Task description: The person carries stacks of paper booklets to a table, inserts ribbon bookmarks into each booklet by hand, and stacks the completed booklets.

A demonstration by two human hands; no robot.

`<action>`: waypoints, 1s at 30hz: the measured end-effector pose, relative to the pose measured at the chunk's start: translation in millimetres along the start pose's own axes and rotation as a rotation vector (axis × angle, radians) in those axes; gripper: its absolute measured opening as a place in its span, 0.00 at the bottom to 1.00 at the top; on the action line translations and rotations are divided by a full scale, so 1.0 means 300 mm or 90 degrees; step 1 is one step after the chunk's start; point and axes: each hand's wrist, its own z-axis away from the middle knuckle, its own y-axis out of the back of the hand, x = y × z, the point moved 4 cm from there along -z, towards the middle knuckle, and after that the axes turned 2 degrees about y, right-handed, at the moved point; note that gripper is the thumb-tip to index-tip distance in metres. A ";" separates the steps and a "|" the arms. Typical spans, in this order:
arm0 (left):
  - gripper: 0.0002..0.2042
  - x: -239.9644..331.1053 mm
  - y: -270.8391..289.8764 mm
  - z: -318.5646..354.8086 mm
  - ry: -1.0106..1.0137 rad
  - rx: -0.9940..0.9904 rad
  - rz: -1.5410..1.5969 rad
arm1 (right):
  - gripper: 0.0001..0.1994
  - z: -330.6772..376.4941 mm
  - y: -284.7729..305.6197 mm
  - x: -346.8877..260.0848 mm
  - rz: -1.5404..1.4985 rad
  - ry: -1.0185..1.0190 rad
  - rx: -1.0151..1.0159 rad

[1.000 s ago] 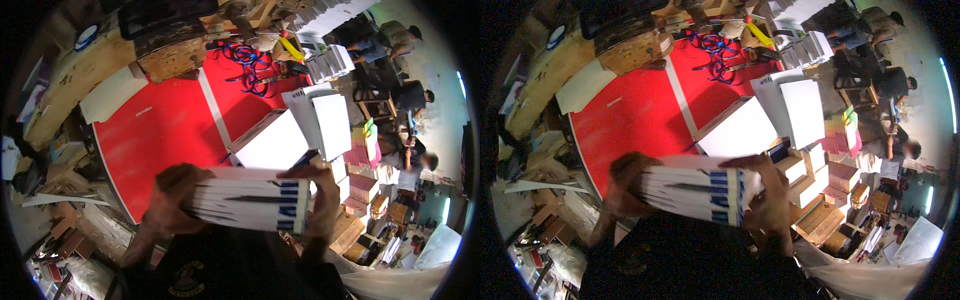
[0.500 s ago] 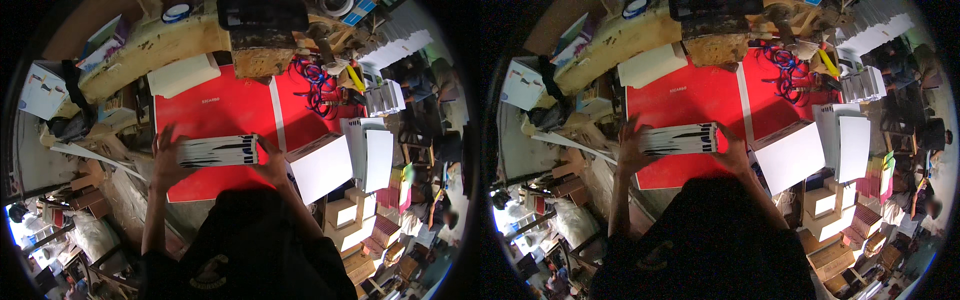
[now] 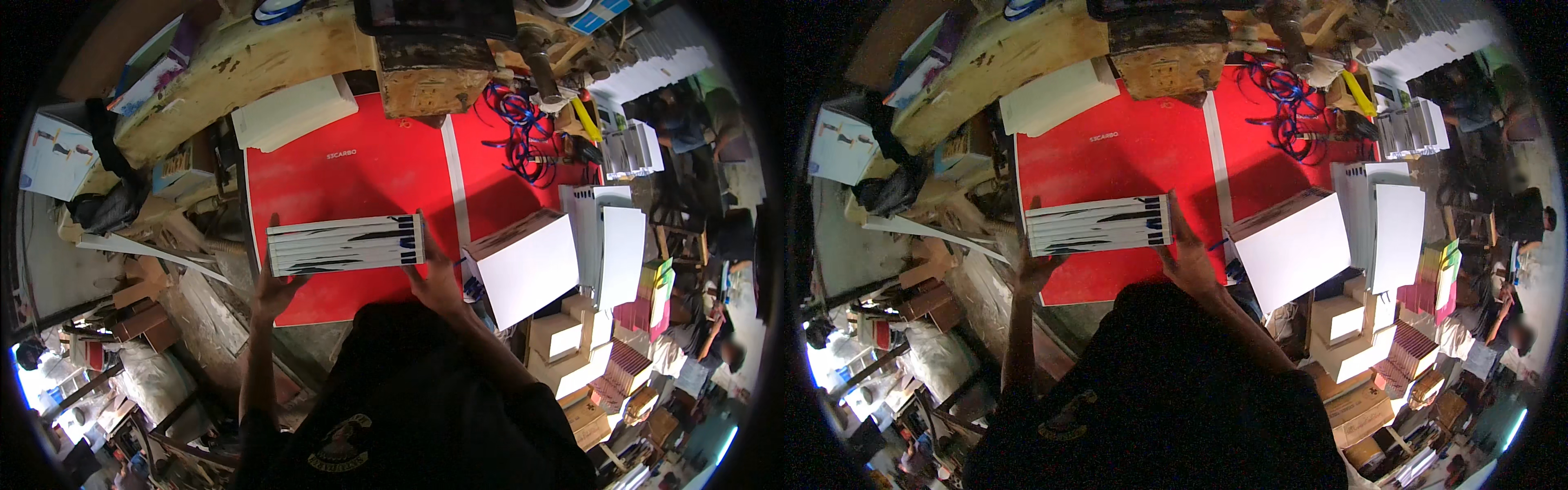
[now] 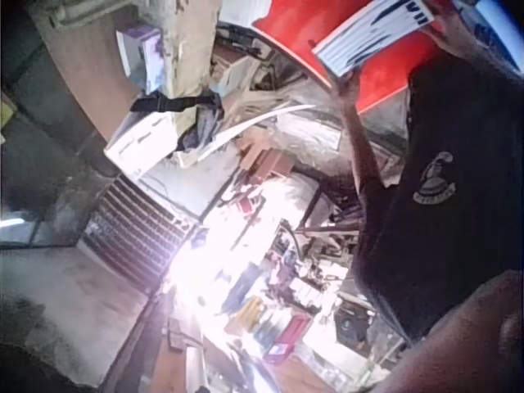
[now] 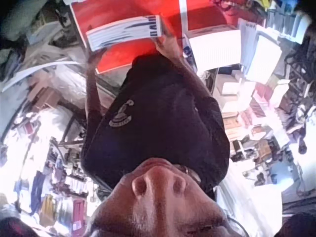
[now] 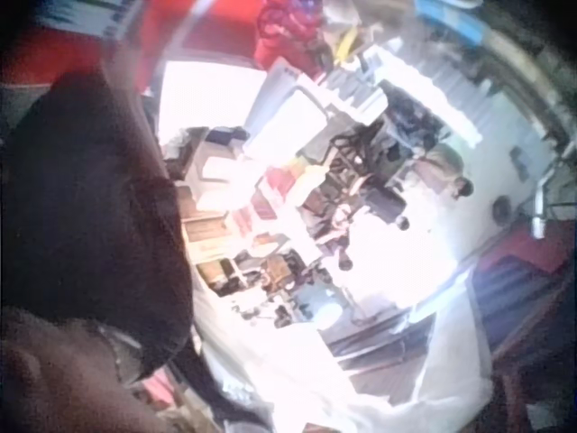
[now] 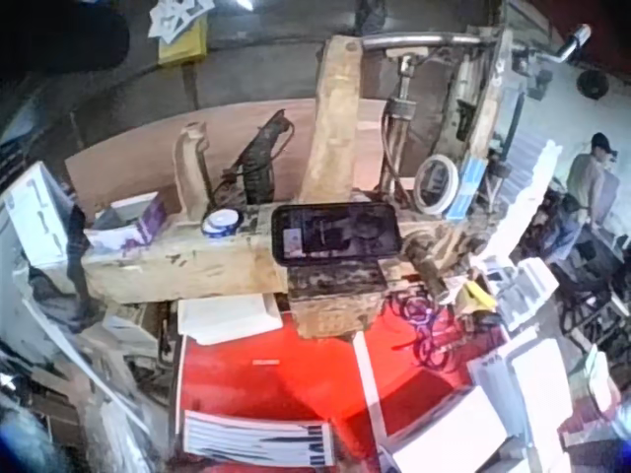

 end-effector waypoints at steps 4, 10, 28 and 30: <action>0.50 -0.038 0.019 -0.010 0.062 0.053 0.026 | 0.41 0.005 0.004 0.018 -0.020 -0.010 0.023; 0.36 -0.146 0.215 -0.080 -0.224 0.072 -0.349 | 0.37 -0.070 -0.002 0.153 0.258 0.144 0.052; 0.23 -0.261 0.037 -0.149 -0.015 0.215 -0.159 | 0.64 -0.116 0.715 0.215 0.649 -0.100 -0.560; 0.23 -0.275 0.065 -0.144 0.039 0.219 -0.153 | 0.63 -0.071 0.815 0.229 0.581 -0.203 -0.543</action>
